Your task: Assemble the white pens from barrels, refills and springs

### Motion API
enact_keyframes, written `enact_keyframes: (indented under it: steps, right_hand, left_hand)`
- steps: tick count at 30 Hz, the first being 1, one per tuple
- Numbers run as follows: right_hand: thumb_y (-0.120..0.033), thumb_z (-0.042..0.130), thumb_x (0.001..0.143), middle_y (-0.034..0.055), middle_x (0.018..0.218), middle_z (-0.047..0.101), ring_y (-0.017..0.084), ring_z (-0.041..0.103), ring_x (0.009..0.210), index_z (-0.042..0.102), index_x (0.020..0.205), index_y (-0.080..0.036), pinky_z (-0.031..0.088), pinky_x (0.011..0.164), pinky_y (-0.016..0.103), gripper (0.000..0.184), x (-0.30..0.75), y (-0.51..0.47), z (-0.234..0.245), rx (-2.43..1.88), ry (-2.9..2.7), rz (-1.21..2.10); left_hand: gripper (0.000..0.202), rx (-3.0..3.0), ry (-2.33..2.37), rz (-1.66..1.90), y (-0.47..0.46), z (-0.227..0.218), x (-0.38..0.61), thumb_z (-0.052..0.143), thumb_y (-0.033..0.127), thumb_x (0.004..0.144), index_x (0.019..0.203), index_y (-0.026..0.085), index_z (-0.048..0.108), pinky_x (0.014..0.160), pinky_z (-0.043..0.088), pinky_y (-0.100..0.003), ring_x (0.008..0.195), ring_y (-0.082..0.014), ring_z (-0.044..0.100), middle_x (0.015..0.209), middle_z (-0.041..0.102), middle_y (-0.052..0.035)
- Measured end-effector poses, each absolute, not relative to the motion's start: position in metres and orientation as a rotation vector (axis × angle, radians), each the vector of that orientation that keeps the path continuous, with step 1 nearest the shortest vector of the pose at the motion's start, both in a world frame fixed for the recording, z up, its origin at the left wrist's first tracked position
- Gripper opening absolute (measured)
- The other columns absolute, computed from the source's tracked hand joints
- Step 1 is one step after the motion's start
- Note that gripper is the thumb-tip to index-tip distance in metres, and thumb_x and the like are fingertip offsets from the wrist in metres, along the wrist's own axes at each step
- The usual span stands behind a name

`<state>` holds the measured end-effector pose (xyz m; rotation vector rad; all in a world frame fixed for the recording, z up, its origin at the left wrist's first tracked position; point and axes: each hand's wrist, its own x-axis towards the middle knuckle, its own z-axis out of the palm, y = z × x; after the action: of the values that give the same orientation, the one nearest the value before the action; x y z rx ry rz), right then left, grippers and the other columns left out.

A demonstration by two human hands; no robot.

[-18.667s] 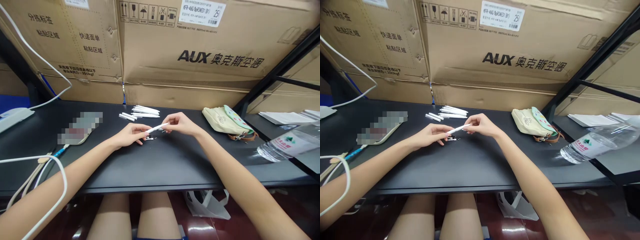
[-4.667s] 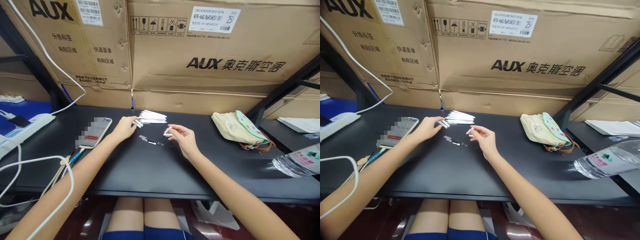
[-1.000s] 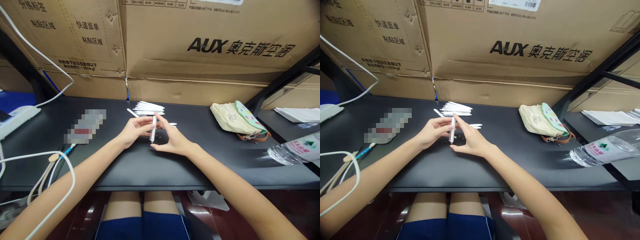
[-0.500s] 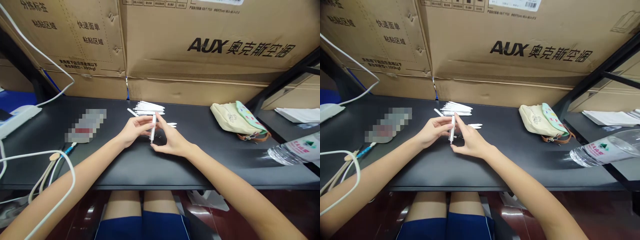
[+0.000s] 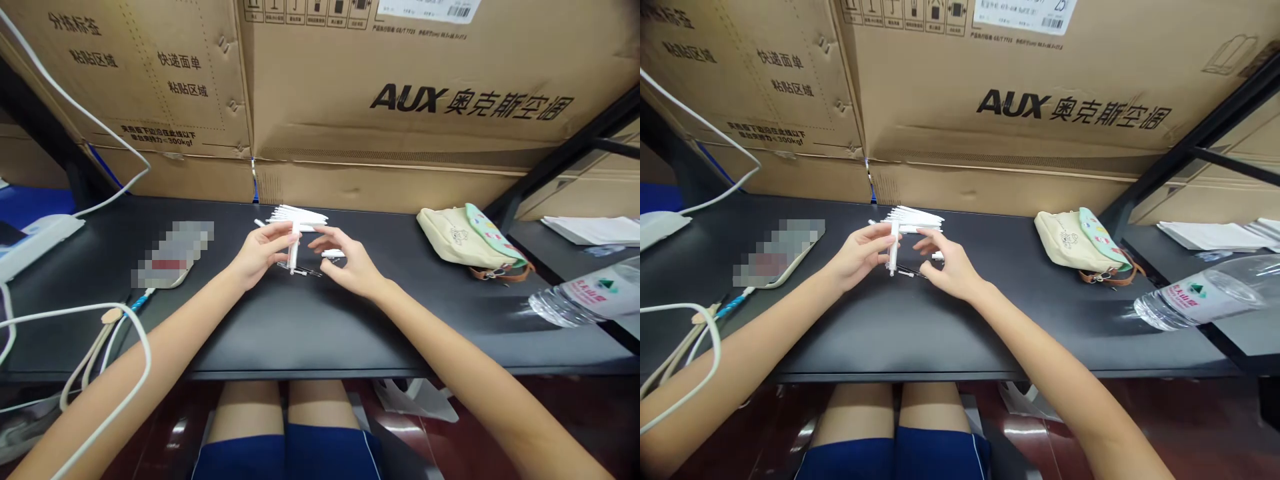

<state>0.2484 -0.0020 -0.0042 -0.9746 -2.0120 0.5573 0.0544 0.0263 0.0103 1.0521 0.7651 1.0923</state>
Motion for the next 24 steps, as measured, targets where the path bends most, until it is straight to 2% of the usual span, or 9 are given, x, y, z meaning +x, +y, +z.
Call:
enact_keyframes:
  steps: [1,3,5,13,22,24]
  right_hand:
    - [-0.013,0.052,0.074,0.0058,0.096,0.067,0.016,0.062,0.085,0.055,0.114,-0.017,0.049,0.083,0.032,0.040,0.250,0.002,-0.002,-1.030,-2.004,0.560]
    - [-0.017,0.056,0.077,0.0046,0.085,0.067,0.016,0.062,0.078,0.063,0.089,-0.016,0.048,0.076,0.030,0.014,0.251,0.008,0.002,-1.132,-2.079,0.549]
    - [-0.018,0.058,0.078,0.0039,0.078,0.067,0.016,0.059,0.074,0.064,0.076,-0.015,0.046,0.073,0.029,0.007,0.249,0.011,0.005,-1.200,-2.221,0.500]
    - [-0.021,0.059,0.082,0.0057,0.077,0.065,0.017,0.054,0.078,0.065,0.074,-0.015,0.039,0.070,0.028,0.011,0.233,0.014,0.007,-1.329,-2.524,0.286]
    - [-0.014,0.055,0.083,0.0109,0.082,0.061,0.021,0.053,0.080,0.061,0.076,-0.013,0.041,0.074,0.034,0.010,0.232,0.023,0.005,-1.288,-2.582,-0.002]
    - [-0.015,0.052,0.084,0.0096,0.079,0.062,0.020,0.055,0.077,0.059,0.076,-0.014,0.042,0.073,0.035,0.010,0.239,0.025,0.007,-1.292,-2.424,0.081]
  left_hand:
    - [0.035,1.030,0.764,1.107,0.028,0.012,0.053,0.083,0.025,0.054,0.086,0.017,0.071,0.058,0.050,-0.022,0.069,-0.0110,0.059,0.081,0.066,-0.0016]
    - [0.035,0.990,0.752,1.129,0.030,0.014,0.050,0.084,0.025,0.053,0.085,0.017,0.070,0.056,0.048,-0.021,0.067,-0.0098,0.057,0.081,0.066,-0.0014]
    - [0.036,0.962,0.747,1.135,0.031,0.016,0.048,0.084,0.025,0.052,0.084,0.016,0.070,0.056,0.047,-0.021,0.067,-0.0097,0.057,0.082,0.066,-0.0020]
    - [0.037,0.981,0.764,1.126,0.029,0.015,0.049,0.082,0.025,0.054,0.087,0.015,0.069,0.059,0.045,-0.023,0.068,-0.0104,0.057,0.089,0.066,-0.0041]
    - [0.036,1.000,0.782,1.100,0.030,0.014,0.049,0.082,0.026,0.054,0.087,0.017,0.069,0.059,0.045,-0.022,0.069,-0.0101,0.057,0.085,0.065,-0.0018]
    - [0.035,1.034,0.792,1.080,0.030,0.013,0.049,0.082,0.027,0.056,0.087,0.017,0.069,0.060,0.046,-0.023,0.071,-0.0116,0.059,0.085,0.065,-0.0025]
